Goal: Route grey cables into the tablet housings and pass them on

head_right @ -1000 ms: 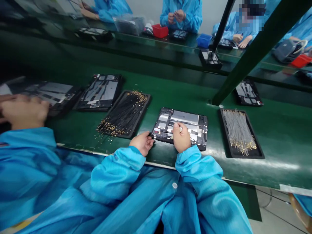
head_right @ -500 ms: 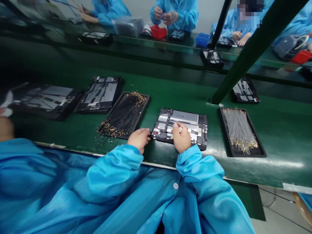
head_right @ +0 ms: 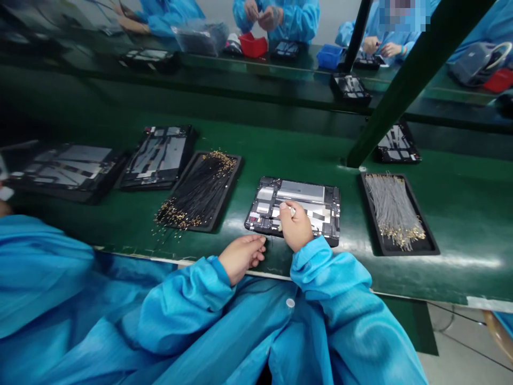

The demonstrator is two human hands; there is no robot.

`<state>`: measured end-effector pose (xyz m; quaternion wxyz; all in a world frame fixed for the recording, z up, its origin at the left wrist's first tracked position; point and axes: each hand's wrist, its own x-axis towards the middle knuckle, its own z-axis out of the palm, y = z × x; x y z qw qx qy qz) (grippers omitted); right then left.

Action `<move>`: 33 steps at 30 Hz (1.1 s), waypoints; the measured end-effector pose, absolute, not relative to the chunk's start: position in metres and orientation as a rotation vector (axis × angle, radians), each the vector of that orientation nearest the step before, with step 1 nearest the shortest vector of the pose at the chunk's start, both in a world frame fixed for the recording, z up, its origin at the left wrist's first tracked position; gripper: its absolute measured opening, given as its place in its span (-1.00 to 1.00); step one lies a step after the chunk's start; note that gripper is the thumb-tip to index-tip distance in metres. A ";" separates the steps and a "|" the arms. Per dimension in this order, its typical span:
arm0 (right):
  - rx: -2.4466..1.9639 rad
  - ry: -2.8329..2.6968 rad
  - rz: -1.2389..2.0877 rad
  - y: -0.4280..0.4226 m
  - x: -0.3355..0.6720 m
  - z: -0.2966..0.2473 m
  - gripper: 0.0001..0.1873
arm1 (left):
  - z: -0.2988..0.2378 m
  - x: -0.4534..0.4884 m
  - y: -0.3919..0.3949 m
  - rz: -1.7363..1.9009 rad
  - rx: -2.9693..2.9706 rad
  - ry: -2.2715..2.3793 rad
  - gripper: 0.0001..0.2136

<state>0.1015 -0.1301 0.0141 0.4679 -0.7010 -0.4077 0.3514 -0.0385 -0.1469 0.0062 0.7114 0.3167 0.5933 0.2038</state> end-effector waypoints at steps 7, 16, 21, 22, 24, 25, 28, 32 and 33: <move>-1.824 -1.090 1.107 -0.115 0.105 0.029 -0.64 | 0.017 -0.037 -0.161 0.360 0.658 1.287 -0.83; -1.806 -1.083 1.088 -0.118 0.103 0.031 -0.65 | 0.027 -0.029 -0.162 0.449 0.538 1.302 -0.80; -1.806 -1.087 1.103 -0.118 0.103 0.033 -0.65 | 0.027 -0.034 -0.171 0.430 0.529 1.317 -0.80; -1.809 -1.091 1.103 -0.118 0.103 0.034 -0.65 | 0.027 -0.035 -0.174 0.444 0.517 1.326 -0.79; -1.813 -1.098 1.099 -0.117 0.103 0.033 -0.64 | 0.026 -0.034 -0.175 0.474 0.493 1.337 -0.77; -1.812 -1.099 1.100 -0.117 0.103 0.033 -0.64 | 0.025 -0.033 -0.174 0.486 0.484 1.339 -0.77; -1.820 -1.084 1.101 -0.117 0.103 0.034 -0.65 | 0.021 -0.028 -0.165 0.520 0.492 1.321 -0.82; -1.892 -1.130 1.083 -0.113 0.103 0.036 -0.67 | 0.013 -0.026 -0.151 0.547 0.534 1.302 -0.85; -1.927 -1.204 1.076 -0.111 0.103 0.037 -0.68 | 0.012 -0.026 -0.149 0.544 0.537 1.304 -0.85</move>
